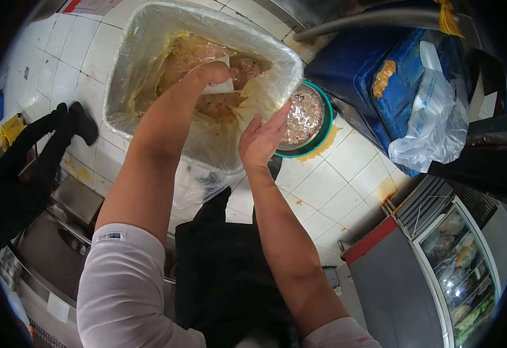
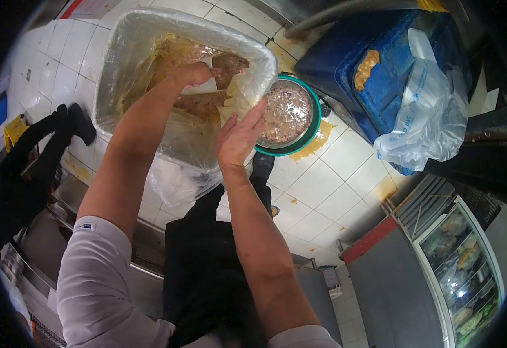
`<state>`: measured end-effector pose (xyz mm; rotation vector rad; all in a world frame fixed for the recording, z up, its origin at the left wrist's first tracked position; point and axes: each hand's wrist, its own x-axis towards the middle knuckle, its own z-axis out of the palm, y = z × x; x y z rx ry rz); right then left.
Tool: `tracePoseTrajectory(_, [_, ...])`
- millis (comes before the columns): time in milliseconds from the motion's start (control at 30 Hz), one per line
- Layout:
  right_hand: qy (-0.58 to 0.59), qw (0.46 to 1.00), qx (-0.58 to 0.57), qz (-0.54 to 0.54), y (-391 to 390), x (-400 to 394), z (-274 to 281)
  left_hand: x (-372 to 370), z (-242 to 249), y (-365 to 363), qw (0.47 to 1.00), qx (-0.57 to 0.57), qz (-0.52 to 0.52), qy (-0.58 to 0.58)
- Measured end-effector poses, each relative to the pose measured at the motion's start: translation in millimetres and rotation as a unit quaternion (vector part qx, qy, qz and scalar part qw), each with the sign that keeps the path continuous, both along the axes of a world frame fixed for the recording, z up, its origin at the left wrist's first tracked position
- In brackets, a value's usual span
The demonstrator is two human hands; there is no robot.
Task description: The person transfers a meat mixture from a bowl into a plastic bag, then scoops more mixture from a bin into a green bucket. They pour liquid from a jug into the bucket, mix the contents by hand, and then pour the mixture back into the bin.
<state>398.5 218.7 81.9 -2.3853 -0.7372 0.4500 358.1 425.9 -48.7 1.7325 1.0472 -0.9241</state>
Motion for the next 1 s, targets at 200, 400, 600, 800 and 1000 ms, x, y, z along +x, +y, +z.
tracePoseTrajectory(200, [0.002, 1.0, -0.003, 0.001, -1, 0, -2, -1, -2, -1, 1.0, -0.006, -0.023, -0.008])
tracePoseTrajectory(400, [-0.005, 1.0, 0.012, 0.006, 0, 0, 1, -10, -5, -5, 0.999, -0.018, 0.033, 0.017])
tracePoseTrajectory(600, [0.019, 1.0, 0.008, 0.002, 0, -1, 8, -54, -16, 3, 0.998, -0.024, 0.063, -0.001])
tracePoseTrajectory(800, [0.032, 0.999, -0.011, -0.008, -1, 0, 10, -101, 31, 13, 0.987, -0.001, 0.144, -0.069])
tracePoseTrajectory(1000, [-0.023, 0.999, 0.025, 0.008, -6, 0, 5, -149, 110, 18, 0.974, 0.016, 0.178, -0.137])
